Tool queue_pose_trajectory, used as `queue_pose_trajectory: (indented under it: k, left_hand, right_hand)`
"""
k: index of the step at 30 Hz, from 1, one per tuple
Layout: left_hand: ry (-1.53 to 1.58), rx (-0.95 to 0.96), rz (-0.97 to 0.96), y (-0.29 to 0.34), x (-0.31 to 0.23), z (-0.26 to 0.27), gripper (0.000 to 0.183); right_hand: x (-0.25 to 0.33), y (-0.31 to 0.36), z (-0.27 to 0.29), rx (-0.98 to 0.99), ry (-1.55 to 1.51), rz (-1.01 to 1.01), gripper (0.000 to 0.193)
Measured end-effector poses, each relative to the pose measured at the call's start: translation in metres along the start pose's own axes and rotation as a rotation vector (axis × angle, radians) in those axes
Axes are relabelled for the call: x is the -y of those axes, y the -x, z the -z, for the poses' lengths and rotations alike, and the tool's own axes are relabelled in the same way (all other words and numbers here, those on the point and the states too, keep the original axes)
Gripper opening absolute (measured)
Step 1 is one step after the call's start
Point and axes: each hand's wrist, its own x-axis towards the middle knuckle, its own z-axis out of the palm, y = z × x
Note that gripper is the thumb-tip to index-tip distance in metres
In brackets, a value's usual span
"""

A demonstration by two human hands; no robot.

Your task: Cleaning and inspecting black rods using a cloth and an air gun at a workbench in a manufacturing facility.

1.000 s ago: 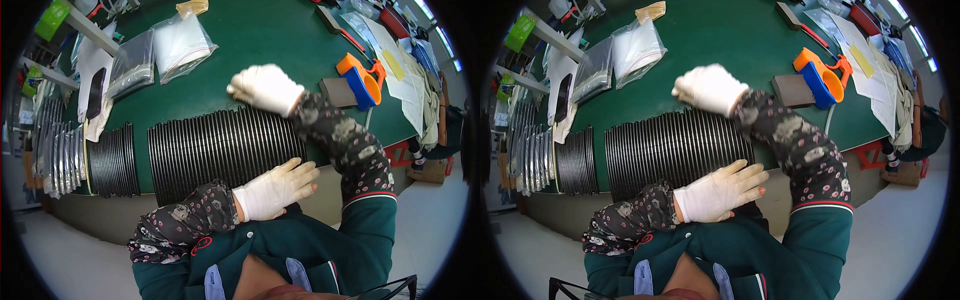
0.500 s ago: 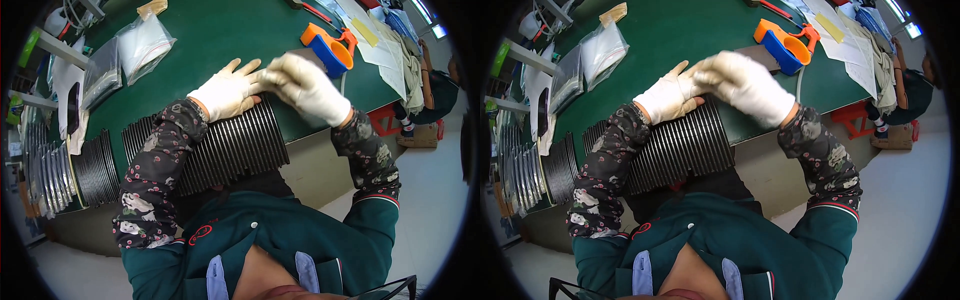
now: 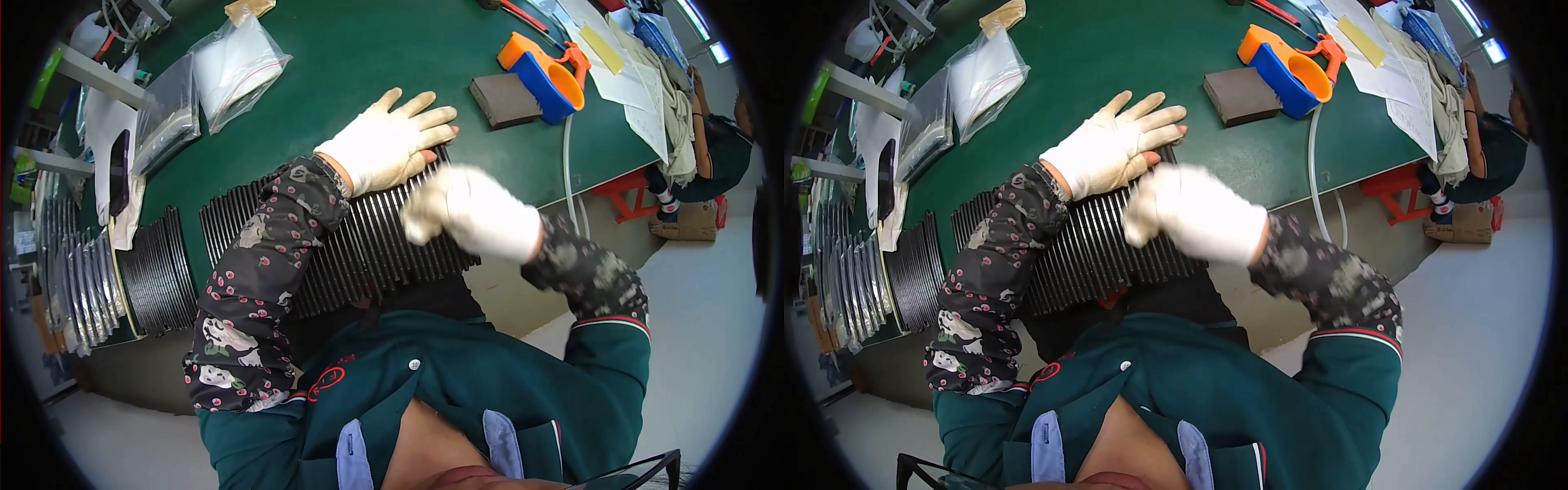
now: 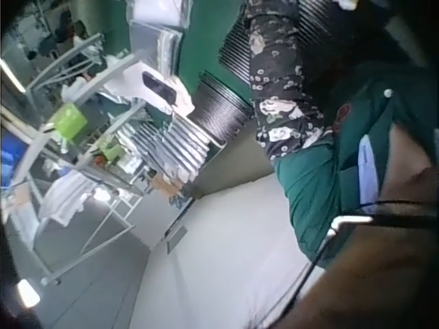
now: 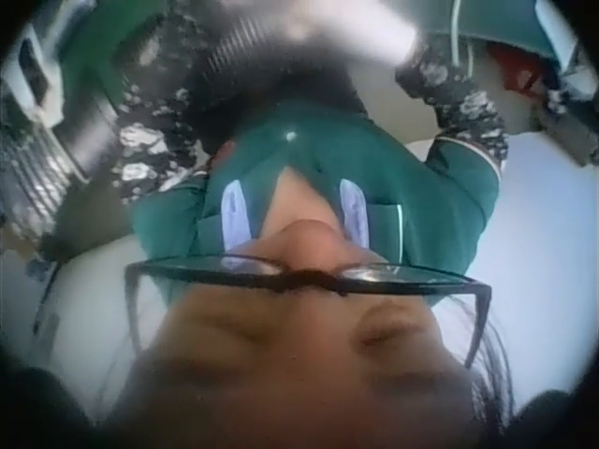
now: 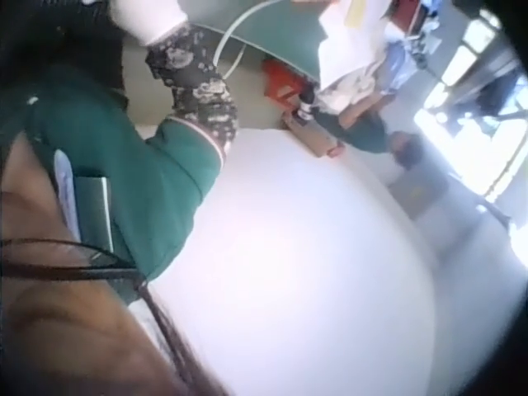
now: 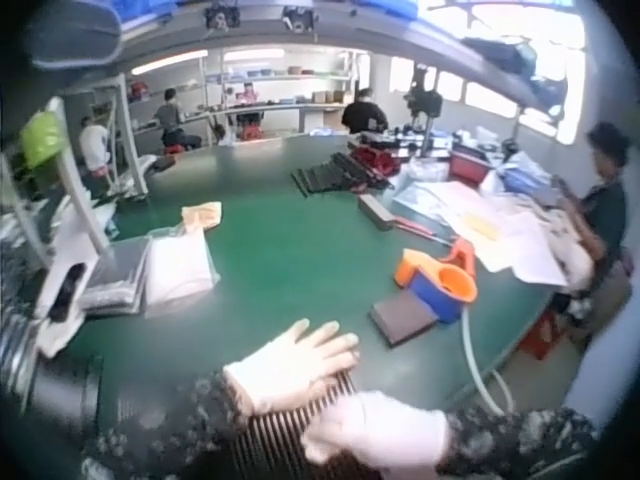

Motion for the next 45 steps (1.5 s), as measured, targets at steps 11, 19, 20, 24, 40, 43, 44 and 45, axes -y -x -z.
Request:
queue_pose_trajectory:
  k: [11,19,20,24,40,43,44,45]
  left_hand:
    - [-0.032,-0.097,0.009,-0.012,-0.007,-0.006,0.046]
    - [-0.185,-0.154,-0.040,-0.022,0.000,-0.019,0.046]
    - [-0.107,-0.110,-0.020,-0.019,-0.005,-0.015,0.047]
    - [-0.042,-0.033,0.034,-0.020,-0.008,-0.004,0.049]
    - [-0.042,0.008,0.034,-0.034,-0.013,-0.003,0.050]
    - [-0.029,-0.008,0.035,-0.035,-0.015,-0.001,0.051]
    - [-0.037,-0.009,0.043,-0.037,-0.016,-0.002,0.051]
    - [-0.040,-0.007,0.040,-0.040,-0.017,-0.003,0.052]
  right_hand:
    - [0.025,0.000,-0.007,0.238,-0.212,0.018,0.010]
    - [0.001,-0.029,-0.009,-0.060,0.065,0.068,0.022]
    - [0.015,-0.010,-0.009,0.096,0.075,0.011,0.020]
    - [0.044,0.019,0.008,0.458,-0.252,0.121,0.015]
    - [0.000,0.018,0.015,0.032,0.023,-0.017,0.019]
    - [0.039,0.045,0.025,0.477,-0.311,-0.076,0.015]
    - [0.037,0.043,0.033,0.421,-0.268,-0.037,0.017]
    - [0.032,0.034,0.042,0.359,-0.226,-0.007,0.020]
